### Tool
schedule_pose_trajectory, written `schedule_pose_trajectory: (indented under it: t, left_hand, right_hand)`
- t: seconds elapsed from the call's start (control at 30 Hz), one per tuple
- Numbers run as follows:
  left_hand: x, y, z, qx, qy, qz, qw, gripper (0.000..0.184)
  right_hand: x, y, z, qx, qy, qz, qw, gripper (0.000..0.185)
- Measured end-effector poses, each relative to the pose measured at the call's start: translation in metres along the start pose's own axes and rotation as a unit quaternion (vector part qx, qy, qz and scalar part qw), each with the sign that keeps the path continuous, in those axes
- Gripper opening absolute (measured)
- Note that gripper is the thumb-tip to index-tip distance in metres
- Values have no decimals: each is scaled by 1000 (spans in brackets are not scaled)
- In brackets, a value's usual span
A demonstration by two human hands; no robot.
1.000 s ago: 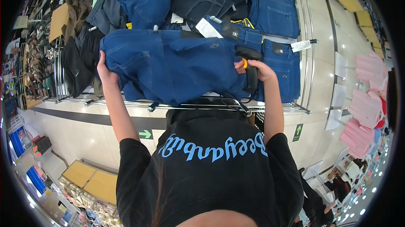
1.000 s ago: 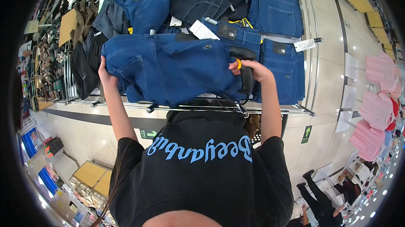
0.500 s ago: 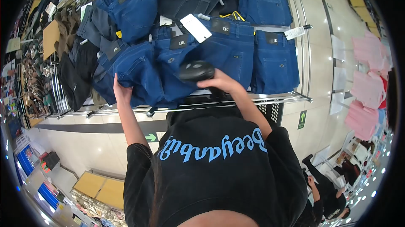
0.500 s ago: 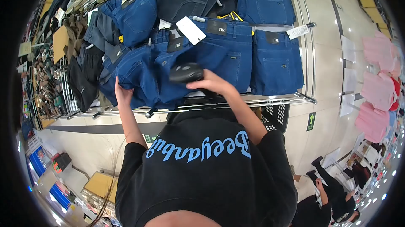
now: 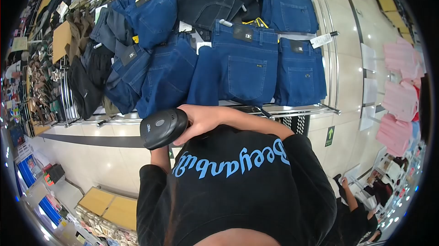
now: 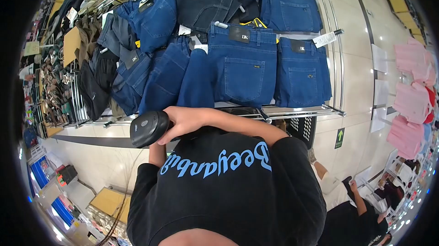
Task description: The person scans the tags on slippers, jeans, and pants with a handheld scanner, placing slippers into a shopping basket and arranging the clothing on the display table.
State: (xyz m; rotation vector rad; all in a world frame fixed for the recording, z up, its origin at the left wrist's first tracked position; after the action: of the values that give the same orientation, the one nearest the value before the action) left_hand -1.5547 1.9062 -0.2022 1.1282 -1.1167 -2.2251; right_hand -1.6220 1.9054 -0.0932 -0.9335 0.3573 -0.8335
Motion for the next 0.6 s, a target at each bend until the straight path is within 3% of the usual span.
schedule_pose_trajectory:
  t: [0.1, 0.2, 0.27, 0.33, 0.43, 0.57, 0.6]
  left_hand:
    - [-29, 23, 64, -35, -236, 64, 969, 62]
    - [-42, 39, 87, -96, -350, 89, 928, 60]
    - [-35, 49, 90, -146, -362, 99, 915, 58]
    - [-22, 56, 81, -201, -331, 111, 915, 56]
    - [8, 62, 42, -288, -202, 147, 925, 54]
    - [48, 59, -45, -337, 37, 196, 920, 51]
    - [51, 61, -65, -336, 104, 196, 915, 50]
  right_hand:
    - [-1, 10, 5, -7, -28, 18, 999, 30]
    - [-10, 14, 5, -13, -26, 23, 999, 31]
    - [-18, 6, 6, -13, -15, 9, 1000, 30]
    - [-28, -11, -1, -59, 19, -19, 998, 32]
    - [-49, -31, -26, -104, 94, -22, 990, 39]
    - [-110, -40, -115, 33, 367, -38, 929, 54]
    - [-117, -54, -131, 49, 363, -117, 923, 55]
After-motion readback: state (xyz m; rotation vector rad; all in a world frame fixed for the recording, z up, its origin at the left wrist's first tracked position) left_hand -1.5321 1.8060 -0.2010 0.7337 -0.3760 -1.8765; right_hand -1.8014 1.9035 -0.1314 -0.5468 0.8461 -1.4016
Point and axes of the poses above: each hand's wrist, its own x-axis towards the middle knuckle, its own z-axis out of the palm, y = z × x, the point moved 9 cm from there along x, towards the middle knuckle, and after that the axes turned 14 degrees about y, right-handed, at the moved point
